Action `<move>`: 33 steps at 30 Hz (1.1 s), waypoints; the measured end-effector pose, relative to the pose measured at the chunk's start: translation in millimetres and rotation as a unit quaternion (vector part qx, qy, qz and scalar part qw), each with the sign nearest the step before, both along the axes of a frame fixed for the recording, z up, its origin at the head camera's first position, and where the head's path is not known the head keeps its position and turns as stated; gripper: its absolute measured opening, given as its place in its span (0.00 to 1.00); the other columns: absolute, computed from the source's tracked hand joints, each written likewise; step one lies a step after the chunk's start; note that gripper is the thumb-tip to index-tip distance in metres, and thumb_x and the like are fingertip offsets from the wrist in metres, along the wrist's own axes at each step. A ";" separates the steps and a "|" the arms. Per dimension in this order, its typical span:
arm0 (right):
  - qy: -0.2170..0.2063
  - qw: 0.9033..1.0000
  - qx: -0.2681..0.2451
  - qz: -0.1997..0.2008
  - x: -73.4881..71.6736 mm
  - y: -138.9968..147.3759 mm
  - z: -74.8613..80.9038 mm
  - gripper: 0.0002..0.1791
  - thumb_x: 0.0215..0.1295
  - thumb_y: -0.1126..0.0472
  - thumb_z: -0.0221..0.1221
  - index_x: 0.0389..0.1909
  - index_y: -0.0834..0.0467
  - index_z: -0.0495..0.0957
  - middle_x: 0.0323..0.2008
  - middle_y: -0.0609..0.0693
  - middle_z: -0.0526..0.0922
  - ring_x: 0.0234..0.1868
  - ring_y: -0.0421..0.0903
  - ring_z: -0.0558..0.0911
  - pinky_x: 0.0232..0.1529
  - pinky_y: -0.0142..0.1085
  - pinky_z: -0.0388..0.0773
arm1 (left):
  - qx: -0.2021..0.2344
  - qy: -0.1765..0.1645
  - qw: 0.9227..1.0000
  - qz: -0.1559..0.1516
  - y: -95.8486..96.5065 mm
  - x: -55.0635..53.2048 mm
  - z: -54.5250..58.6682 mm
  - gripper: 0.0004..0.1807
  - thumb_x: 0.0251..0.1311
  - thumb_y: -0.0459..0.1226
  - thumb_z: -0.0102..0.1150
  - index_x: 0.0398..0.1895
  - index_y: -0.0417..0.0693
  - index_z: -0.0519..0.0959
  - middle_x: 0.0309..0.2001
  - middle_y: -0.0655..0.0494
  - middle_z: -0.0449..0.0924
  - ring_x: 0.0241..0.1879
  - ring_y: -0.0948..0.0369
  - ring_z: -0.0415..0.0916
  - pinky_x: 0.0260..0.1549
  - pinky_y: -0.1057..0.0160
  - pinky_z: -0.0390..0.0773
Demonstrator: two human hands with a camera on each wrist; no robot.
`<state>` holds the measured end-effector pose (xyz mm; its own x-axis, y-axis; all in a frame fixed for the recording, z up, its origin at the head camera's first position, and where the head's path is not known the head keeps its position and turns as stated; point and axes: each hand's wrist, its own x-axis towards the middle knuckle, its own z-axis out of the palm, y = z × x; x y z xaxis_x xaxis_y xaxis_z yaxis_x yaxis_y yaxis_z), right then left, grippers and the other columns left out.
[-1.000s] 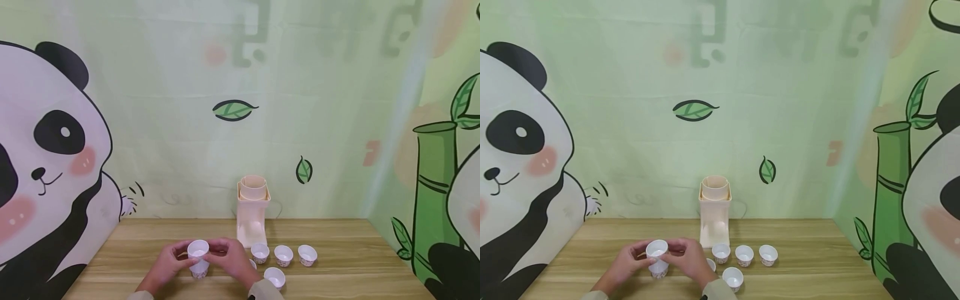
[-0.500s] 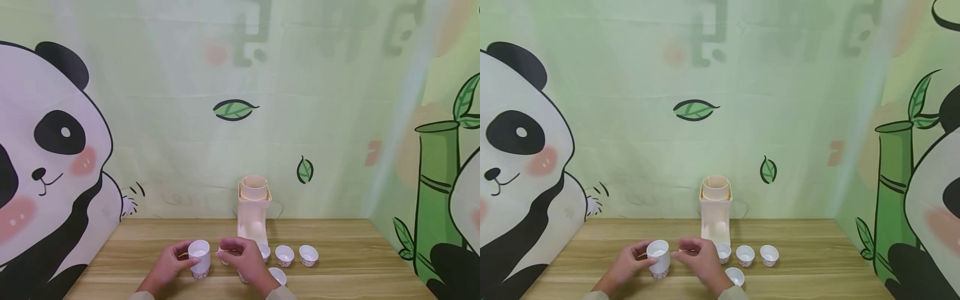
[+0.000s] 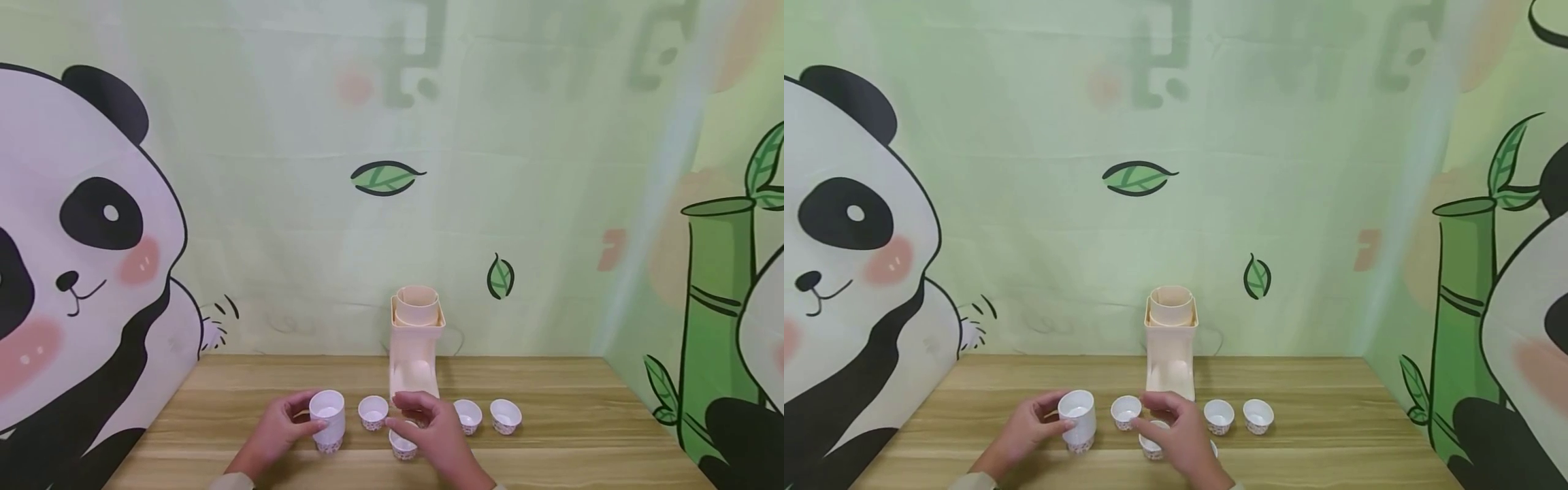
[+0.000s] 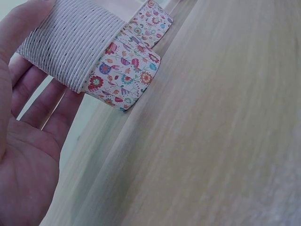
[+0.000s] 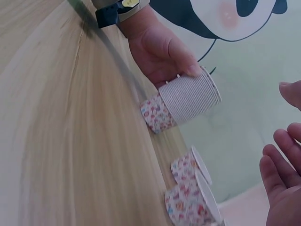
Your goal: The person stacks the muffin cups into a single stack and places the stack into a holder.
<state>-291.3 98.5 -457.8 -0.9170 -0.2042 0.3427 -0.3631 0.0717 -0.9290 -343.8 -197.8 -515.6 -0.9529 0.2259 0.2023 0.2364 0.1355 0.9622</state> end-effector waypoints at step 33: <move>-0.048 0.992 0.042 -0.106 14.5 68.2 -33.8 0.24 0.44 0.57 0.73 0.45 0.51 0.81 0.48 0.49 0.83 0.51 0.44 0.79 0.56 0.37 0.74 | -0.008 0.000 1.000 0.001 -1.0 -2.2 -1.9 0.33 0.45 0.37 0.72 0.57 0.42 0.73 0.51 0.42 0.79 0.48 0.57 0.79 0.46 0.67 0.79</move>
<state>-276.8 166.7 -491.6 -0.9699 -0.0271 0.2421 -0.2422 0.2151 -0.9461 -345.9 -198.8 -517.4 -0.9532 0.2272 0.1996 0.2370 0.1513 0.9596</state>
